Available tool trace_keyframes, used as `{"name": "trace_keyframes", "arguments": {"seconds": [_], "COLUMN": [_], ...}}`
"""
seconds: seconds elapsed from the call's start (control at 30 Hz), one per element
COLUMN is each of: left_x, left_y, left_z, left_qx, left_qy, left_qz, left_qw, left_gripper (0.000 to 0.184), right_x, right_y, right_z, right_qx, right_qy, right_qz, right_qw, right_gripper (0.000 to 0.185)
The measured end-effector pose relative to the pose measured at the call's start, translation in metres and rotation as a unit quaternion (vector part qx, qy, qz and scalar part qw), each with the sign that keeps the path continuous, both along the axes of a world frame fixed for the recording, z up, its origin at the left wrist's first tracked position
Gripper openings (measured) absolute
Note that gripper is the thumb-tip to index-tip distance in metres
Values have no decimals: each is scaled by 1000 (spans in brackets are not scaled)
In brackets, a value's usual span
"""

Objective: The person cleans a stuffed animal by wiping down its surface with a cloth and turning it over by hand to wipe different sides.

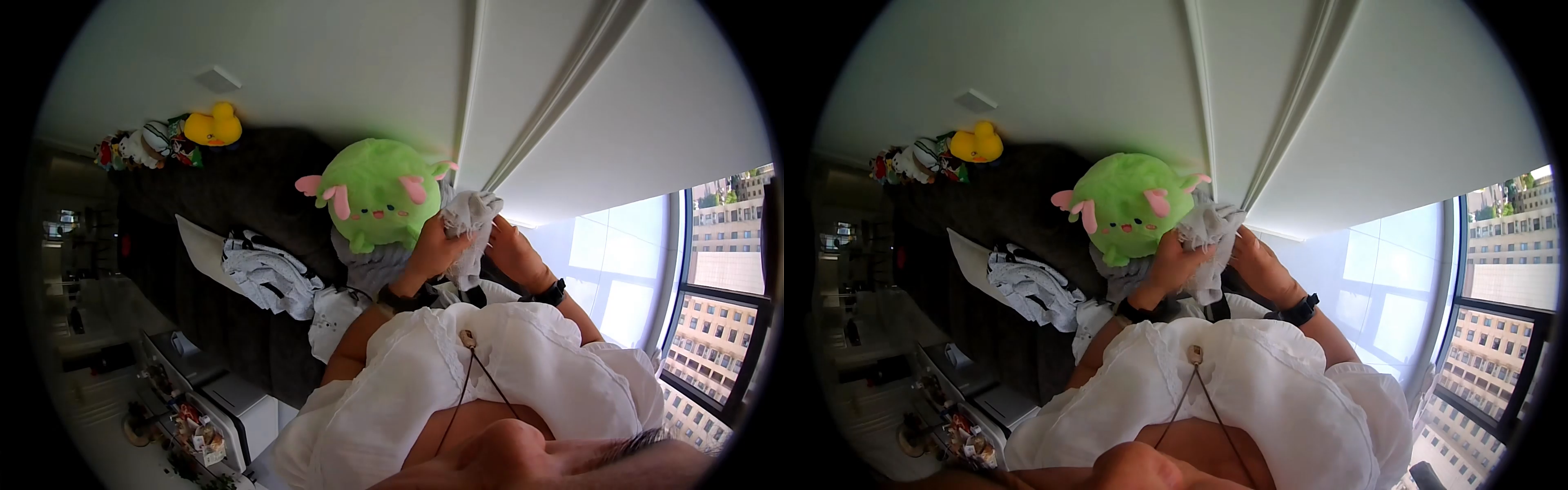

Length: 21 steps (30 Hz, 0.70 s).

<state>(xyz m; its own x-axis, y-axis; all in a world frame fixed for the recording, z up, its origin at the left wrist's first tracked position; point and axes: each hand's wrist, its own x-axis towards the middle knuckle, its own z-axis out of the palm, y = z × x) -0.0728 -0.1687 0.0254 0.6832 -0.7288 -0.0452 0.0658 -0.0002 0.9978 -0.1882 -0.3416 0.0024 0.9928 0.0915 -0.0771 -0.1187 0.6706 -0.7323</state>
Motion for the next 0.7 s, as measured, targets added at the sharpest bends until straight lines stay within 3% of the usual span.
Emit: {"name": "trace_keyframes", "arguments": {"seconds": [0.03,0.13,0.17,0.27,0.37,0.47,0.67,0.7], "left_x": [0,-4,-6,-9,-4,-14,-19,-18], "left_y": [1,-5,-7,-10,-14,-17,-29,-29], "left_z": [11,3,1,-20,-31,-25,-11,-16], "left_qx": [-35,-58,-54,-36,2,89,242,207], "left_qy": [90,65,50,-23,-221,-395,-504,-474], "left_qz": [-21,-45,-59,-26,3,81,86,60], "left_qw": [995,995,996,999,975,911,825,854], "left_gripper": [42,45,48,49,62,72,79,80], "right_x": [1,-2,-5,2,8,16,20,19], "right_y": [-2,-1,2,6,9,15,13,12], "right_z": [-9,-11,-15,-12,-18,-19,-12,-7], "right_qx": [34,92,148,93,42,-48,184,114], "right_qy": [12,-31,-9,111,149,157,146,143], "right_qz": [3,71,57,-10,-70,-77,-30,-19], "right_qw": [999,993,987,989,985,983,972,983], "right_gripper": [87,81,64,49,40,41,47,47]}}
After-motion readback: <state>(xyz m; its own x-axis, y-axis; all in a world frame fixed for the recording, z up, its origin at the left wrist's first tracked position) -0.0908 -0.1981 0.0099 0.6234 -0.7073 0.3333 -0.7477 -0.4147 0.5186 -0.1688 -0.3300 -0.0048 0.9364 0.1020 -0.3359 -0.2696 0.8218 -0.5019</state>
